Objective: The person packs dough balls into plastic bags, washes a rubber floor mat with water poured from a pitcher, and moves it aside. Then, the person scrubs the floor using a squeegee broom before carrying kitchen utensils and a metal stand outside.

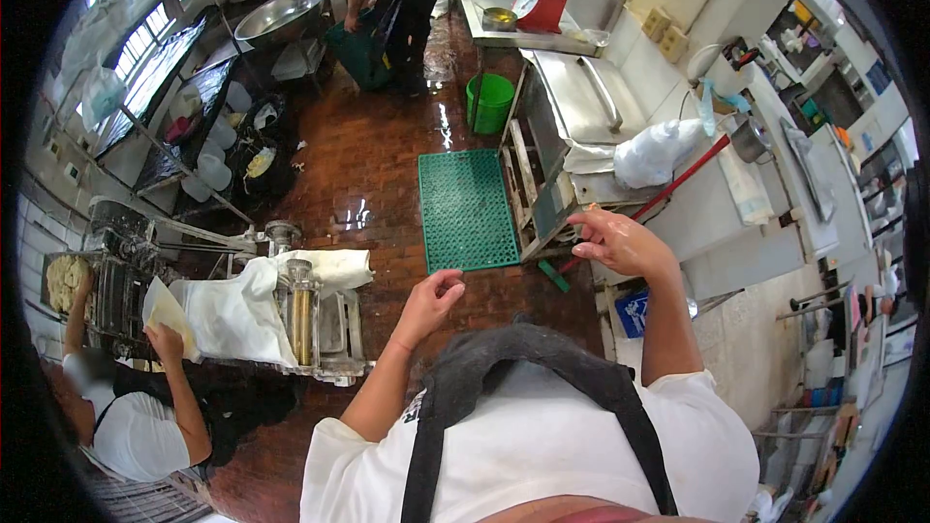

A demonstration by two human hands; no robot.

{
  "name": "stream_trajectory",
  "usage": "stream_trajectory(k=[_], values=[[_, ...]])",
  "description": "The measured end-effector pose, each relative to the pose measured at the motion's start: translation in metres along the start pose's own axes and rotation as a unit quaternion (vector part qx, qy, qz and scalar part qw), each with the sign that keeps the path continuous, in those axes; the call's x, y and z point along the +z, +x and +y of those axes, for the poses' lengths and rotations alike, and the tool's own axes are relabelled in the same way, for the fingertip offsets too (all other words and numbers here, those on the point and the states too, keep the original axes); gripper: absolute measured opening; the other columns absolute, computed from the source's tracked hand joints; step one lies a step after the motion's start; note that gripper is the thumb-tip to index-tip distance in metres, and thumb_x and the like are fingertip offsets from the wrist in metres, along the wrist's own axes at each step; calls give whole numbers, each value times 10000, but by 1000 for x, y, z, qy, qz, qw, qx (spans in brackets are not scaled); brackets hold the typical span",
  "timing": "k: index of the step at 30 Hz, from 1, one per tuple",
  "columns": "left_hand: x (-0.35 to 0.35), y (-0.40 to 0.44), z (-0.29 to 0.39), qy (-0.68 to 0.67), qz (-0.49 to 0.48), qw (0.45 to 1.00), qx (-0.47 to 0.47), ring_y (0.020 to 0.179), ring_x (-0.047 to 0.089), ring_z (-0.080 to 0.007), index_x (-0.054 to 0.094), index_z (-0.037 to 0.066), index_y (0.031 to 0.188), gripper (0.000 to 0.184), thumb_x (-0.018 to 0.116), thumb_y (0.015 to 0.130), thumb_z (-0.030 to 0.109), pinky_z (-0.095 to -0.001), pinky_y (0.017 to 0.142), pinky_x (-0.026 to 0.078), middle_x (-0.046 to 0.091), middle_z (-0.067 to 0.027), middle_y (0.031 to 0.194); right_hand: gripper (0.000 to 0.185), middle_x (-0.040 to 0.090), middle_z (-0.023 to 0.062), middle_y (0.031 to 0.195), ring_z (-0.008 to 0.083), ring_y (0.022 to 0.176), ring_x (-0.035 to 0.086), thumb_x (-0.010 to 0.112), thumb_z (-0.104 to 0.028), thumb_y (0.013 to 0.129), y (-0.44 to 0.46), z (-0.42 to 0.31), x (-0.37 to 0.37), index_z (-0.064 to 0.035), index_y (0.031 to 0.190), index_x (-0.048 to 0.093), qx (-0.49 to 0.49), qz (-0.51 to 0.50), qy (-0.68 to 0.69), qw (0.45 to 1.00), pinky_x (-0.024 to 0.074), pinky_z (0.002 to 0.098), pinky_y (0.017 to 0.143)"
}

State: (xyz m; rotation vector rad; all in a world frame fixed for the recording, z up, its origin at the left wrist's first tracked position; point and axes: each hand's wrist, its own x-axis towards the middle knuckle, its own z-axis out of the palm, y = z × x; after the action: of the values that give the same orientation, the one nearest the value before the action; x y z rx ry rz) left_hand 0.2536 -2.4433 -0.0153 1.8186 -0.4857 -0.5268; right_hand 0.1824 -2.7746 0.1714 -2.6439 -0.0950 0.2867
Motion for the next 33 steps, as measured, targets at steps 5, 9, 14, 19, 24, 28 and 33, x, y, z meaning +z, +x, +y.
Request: stream_trajectory(k=[5, 9, 14, 19, 24, 28, 33], values=[[3, -1, 2, -13, 5, 1000, 10, 916, 641, -125, 599, 5, 1211, 333, 635, 935, 187, -269, 846, 505, 696, -69, 1009, 489, 628, 133, 945, 311, 914, 602, 691, -295, 870, -1, 0, -2, -58, 1272, 544, -14, 9, -6, 1000, 480, 416, 852], [4, -4, 5, -17, 7, 1000, -3, 914, 644, -127, 597, 1, 1212, 329, 633, 936, 176, -274, 853, 508, 695, -68, 1010, 475, 626, 137, 935, 317, 912, 600, 692, -289, 871, -4, 3, 1, -53, 1257, 548, -18, 11, 2, 1000, 480, 417, 846], [9, -1, -9, -33, -2, 999, 2, 925, 636, -118, 590, -2, 1214, 316, 625, 945, 158, -263, 847, 508, 688, -67, 1023, 470, 626, 141, 928, 323, 910, 600, 692, -282, 872, -7, 7, 3, -47, 1253, 548, -18, 18, 7, 1000, 481, 415, 840], [11, 1, -4, -39, -10, 999, -5, 930, 630, -114, 585, -5, 1216, 310, 620, 949, 150, -256, 844, 506, 681, -67, 1030, 470, 625, 145, 936, 323, 919, 606, 685, -291, 877, -10, 9, 2, -48, 1255, 548, -12, 18, 8, 1000, 486, 414, 831], [14, 4, -5, -24, -11, 1000, 5, 919, 632, -119, 585, -9, 1215, 324, 618, 948, 171, -264, 842, 506, 684, -70, 1023, 461, 623, 146, 944, 324, 908, 610, 675, -300, 884, -12, 12, 3, -49, 1250, 549, -7, 21, 8, 1000, 491, 414, 816], [12, 6, -2, -13, -16, 1000, 1, 919, 636, -126, 587, -14, 1210, 338, 623, 940, 186, -274, 846, 506, 689, -72, 1016, 455, 622, 145, 948, 325, 903, 610, 672, -302, 885, -10, 11, 3, -51, 1244, 549, -8, 20, 3, 1000, 491, 414, 814], [9, 8, 2, -11, -7, 1000, 4, 922, 639, -131, 594, -12, 1203, 335, 625, 935, 187, -279, 851, 505, 692, -71, 1012, 460, 622, 139, 940, 321, 899, 607, 681, -299, 880, -4, 14, 5, -58, 1249, 550, -19, 21, -3, 1000, 490, 414, 816]])
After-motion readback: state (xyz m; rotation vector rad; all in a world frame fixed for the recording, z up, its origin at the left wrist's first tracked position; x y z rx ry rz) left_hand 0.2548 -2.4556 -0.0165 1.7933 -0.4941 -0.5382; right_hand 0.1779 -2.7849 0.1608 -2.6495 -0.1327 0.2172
